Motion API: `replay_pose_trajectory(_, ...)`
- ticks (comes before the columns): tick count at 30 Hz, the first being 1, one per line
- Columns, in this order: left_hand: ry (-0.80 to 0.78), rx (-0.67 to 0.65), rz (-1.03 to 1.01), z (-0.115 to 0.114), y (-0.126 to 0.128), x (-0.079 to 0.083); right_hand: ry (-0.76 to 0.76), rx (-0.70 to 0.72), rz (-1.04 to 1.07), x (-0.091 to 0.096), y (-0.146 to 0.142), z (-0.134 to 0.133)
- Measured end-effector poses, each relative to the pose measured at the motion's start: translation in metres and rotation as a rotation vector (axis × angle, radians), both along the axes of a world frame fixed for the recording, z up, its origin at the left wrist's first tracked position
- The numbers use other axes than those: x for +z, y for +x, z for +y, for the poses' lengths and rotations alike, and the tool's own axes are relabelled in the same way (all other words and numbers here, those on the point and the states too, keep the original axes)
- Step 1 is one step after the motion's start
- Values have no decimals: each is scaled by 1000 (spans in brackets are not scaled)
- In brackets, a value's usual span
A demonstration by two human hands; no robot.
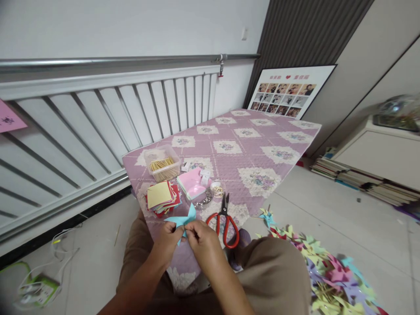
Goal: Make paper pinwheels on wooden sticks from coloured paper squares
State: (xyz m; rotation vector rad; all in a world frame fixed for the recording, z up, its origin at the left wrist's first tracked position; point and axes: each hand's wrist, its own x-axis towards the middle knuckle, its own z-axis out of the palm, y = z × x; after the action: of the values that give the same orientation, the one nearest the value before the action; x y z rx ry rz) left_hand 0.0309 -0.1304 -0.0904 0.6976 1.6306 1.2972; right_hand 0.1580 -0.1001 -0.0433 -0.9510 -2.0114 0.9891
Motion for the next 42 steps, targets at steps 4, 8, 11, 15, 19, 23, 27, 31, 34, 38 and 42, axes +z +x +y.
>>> replay_pose_trajectory(4, 28, -12, 9, -2, 1, 7, 90, 16, -10, -1, -1, -1)
replay_pose_trajectory(8, 34, -8, 14, -4, 2, 15, 124, 23, -38, -1, 0, -1)
replay_pose_trajectory(11, 26, -7, 7, -5, 2, 17, 126, 22, -60, -2, 3, 0)
replay_pose_trajectory(15, 49, -21, -14, -7, 2, 20, 120, 25, -58, -5, 5, 2)
replay_pose_trajectory(19, 54, -37, -6, -7, 2, 21, 130, 10, -74, -4, 6, 3)
replay_pose_trajectory(23, 71, -57, -17, -8, 1, 20, 135, -6, -85, 0, 7, 3)
replay_pose_trajectory(27, 87, -67, -8, -9, -1, 16, 124, 10, -75, 5, 8, 1)
replay_pose_trajectory(31, 70, -67, 29, -10, -3, 11, 87, 22, -71, 6, 8, 0)
replay_pose_trajectory(34, 66, -69, 67, -10, -4, 11, 57, 22, -62, 5, 7, 1)
replay_pose_trajectory(38, 61, -90, 120, -10, -4, 18, 14, 20, -52, 3, 6, 1)
replay_pose_trajectory(42, 29, -67, 267, -12, -5, 29, -56, 14, -17, 4, 6, 1)
